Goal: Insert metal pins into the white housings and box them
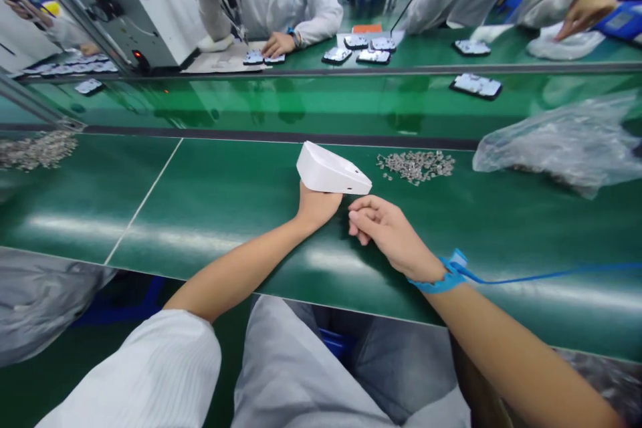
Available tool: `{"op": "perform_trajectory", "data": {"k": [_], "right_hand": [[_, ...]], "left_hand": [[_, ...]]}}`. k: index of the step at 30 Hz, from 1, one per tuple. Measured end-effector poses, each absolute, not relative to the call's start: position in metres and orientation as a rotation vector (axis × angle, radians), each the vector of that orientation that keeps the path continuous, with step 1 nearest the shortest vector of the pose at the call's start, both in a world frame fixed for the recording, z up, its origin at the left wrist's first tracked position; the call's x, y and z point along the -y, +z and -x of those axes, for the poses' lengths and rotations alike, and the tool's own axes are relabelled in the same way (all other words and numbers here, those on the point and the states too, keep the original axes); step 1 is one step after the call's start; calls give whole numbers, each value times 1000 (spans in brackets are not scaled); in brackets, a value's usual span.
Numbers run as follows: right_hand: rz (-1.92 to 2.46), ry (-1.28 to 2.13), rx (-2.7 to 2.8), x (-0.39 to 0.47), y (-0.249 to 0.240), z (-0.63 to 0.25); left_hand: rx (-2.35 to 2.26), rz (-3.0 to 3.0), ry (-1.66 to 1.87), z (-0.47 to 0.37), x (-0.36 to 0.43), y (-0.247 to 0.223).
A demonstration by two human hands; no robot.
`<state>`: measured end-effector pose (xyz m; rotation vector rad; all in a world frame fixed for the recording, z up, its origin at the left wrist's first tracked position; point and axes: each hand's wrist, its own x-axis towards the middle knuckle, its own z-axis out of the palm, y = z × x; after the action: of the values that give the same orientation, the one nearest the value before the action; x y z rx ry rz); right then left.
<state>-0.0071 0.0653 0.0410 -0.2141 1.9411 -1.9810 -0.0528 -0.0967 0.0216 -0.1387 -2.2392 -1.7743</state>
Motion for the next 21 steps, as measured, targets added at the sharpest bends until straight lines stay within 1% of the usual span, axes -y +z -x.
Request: {"op": "perform_trajectory", "data": {"k": [3,7,11,13,17,21], "right_hand": [[58,-2117,-1845,-70,42,17],[-68,-2221,-1815,-73,41,26],[-427,-2484,-1867,-84,38,39],[-532,-2577,-1799,-93,39,46],[-555,-2621,-1740,-107,40,56],[-480,-2597,-1773,-109,36,58]], "left_hand": [[2172,279,-1707,56,96,17],[2049,550,-1436,58,97,5],[2053,658,-1316,58,103,3],[2071,726,-1121,56,105,7],[2023,806,-597,52,106,16],[2008,782,-523,47,103,19]]}}
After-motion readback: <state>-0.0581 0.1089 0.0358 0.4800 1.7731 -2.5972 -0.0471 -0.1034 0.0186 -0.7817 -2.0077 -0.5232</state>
